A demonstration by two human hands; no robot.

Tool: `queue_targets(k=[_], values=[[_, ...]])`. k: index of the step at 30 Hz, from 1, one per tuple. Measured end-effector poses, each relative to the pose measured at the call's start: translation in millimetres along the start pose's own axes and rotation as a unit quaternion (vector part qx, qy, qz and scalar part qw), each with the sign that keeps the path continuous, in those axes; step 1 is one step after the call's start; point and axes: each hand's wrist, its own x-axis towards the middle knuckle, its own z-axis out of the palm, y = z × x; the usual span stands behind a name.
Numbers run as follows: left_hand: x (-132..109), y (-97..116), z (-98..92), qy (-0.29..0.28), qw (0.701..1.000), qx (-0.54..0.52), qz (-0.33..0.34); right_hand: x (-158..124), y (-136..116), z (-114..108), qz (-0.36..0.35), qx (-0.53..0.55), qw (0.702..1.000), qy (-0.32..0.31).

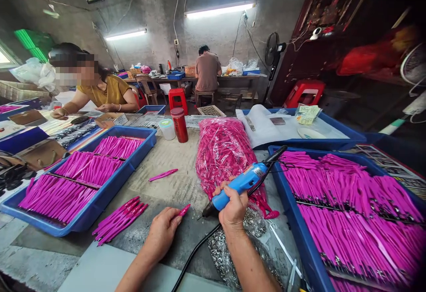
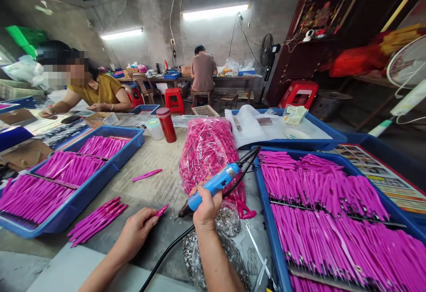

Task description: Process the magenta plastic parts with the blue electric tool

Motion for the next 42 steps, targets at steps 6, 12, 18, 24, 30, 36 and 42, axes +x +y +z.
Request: queue_targets(k=[6, 12, 18, 24, 30, 36, 42], values=[[3, -5, -5.8, -0.039, 0.997, -0.052, -0.036, 0, 0, 1, 0.0, 0.002, 1.0, 0.007], [4, -4, -10.6, -0.063, 0.995, -0.066, -0.05, -1, 0, 0, 0.008, 0.007, 1.0, 0.012], [1, -7, -9.2, -0.04, 0.998, -0.043, -0.013, 0, 2, -1, 0.009, 0.011, 1.0, 0.01], [-8, -23, 14.7, 0.077, 0.982, 0.113, 0.133, 0, 2, -1, -0.004, -0.001, 1.0, 0.0], [-13, -18, 25.9, 0.045, 0.97, 0.212, 0.106, -6, -1, -1, -0.026, -0.025, 0.999, -0.034], [-11, -1, 20.2, -0.024, 0.986, 0.164, 0.003, -17, -3, 3, -0.076, -0.087, 0.987, -0.109], [-11, 4, 16.8, -0.052, 0.988, 0.142, -0.025, -29, 1, 16, -0.094, -0.121, 0.97, -0.19]])
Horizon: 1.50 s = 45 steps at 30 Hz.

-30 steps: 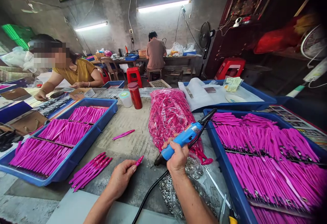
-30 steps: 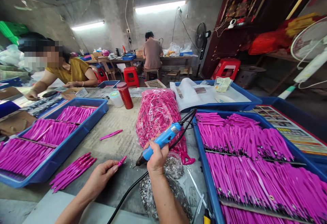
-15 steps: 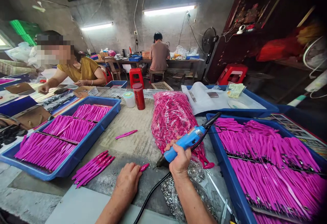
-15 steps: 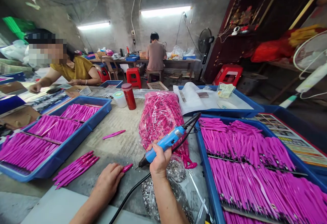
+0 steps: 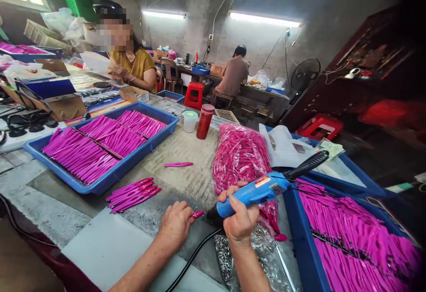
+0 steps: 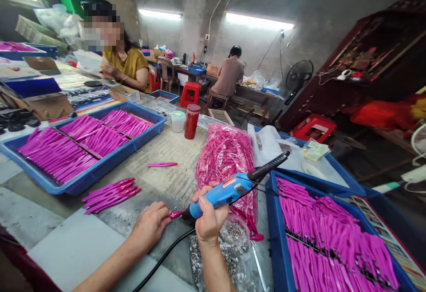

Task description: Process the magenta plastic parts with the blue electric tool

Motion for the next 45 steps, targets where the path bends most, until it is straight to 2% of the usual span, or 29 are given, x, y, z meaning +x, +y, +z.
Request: queue_targets(k=[6, 13, 32, 39, 45], values=[[-2, 3, -1.7, -0.012, 1.0, -0.002, -0.001, -6, 6, 13, -0.025, -0.011, 0.998, -0.059], [-5, 6, -4.1, -0.017, 1.0, -0.006, -0.001, -8, 12, 15, -0.016, -0.021, 0.996, -0.083], [-5, 4, -1.4, -0.002, 1.0, -0.024, 0.007, -12, 14, 16, -0.021, -0.043, 0.994, -0.097], [-2, 5, 3.8, -0.002, 1.0, -0.017, 0.005, -20, 22, 24, -0.041, -0.095, 0.986, -0.129], [-2, 7, 3.9, -0.007, 1.0, -0.018, 0.008, -18, 25, 26, -0.029, -0.111, 0.985, -0.127]])
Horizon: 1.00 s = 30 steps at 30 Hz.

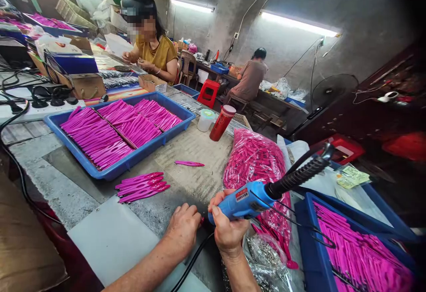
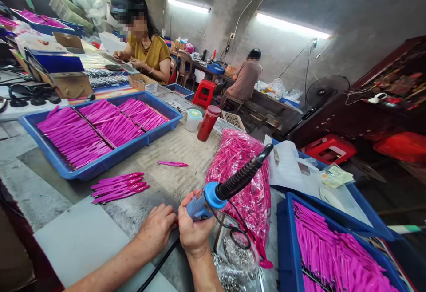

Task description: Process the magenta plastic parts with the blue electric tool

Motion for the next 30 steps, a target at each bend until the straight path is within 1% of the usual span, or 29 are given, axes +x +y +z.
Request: queue_targets(k=[4, 6, 9, 13, 17, 24, 30], values=[[-2, -1, 0.6, 0.018, 1.0, -0.001, 0.005, 0, -8, -1, 0.004, 0.026, 1.0, -0.008], [-3, -1, 1.3, 0.023, 1.0, 0.004, 0.01, -1, -13, -2, 0.003, 0.051, 0.999, -0.002], [-4, -2, 1.8, 0.021, 1.0, 0.013, 0.01, -2, -18, -9, -0.001, 0.061, 0.997, 0.036], [-3, -4, 0.2, 0.016, 1.0, 0.014, -0.002, 2, -25, -24, -0.006, 0.056, 0.994, 0.096], [2, -4, -3.1, 0.039, 0.999, 0.011, 0.0, 6, -29, -36, -0.02, 0.074, 0.988, 0.137], [11, 0, -2.7, 0.046, 0.998, 0.024, 0.022, 3, -24, -45, -0.01, 0.086, 0.984, 0.156], [12, 0, -0.5, 0.042, 0.998, 0.044, 0.02, 2, -22, -47, -0.012, 0.08, 0.984, 0.161]])
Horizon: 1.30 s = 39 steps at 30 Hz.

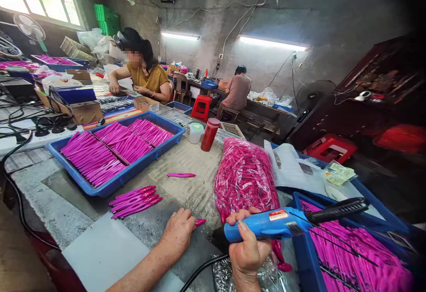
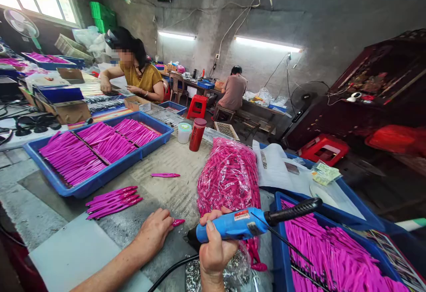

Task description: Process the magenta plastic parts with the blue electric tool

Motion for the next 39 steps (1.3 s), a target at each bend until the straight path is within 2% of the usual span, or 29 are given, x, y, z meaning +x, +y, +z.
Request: queue_targets(k=[4, 11, 18, 28, 39], values=[[-1, 1, -0.1, -0.006, 1.0, 0.017, 0.008, 0, 0, 1, 0.008, 0.005, 1.0, 0.003], [1, -2, 4.2, 0.014, 1.0, 0.004, 0.006, 1, 4, -3, 0.029, 0.022, 0.999, 0.017], [3, -11, 0.8, 0.069, 0.997, -0.037, -0.006, 2, 9, -7, 0.031, 0.02, 0.999, 0.02], [3, -9, 5.9, 0.036, 0.998, 0.047, 0.021, 4, 11, -5, 0.039, 0.009, 0.999, 0.024], [4, -8, 5.2, -0.006, 0.996, 0.082, 0.026, 4, 11, -6, 0.051, 0.012, 0.998, 0.028]])
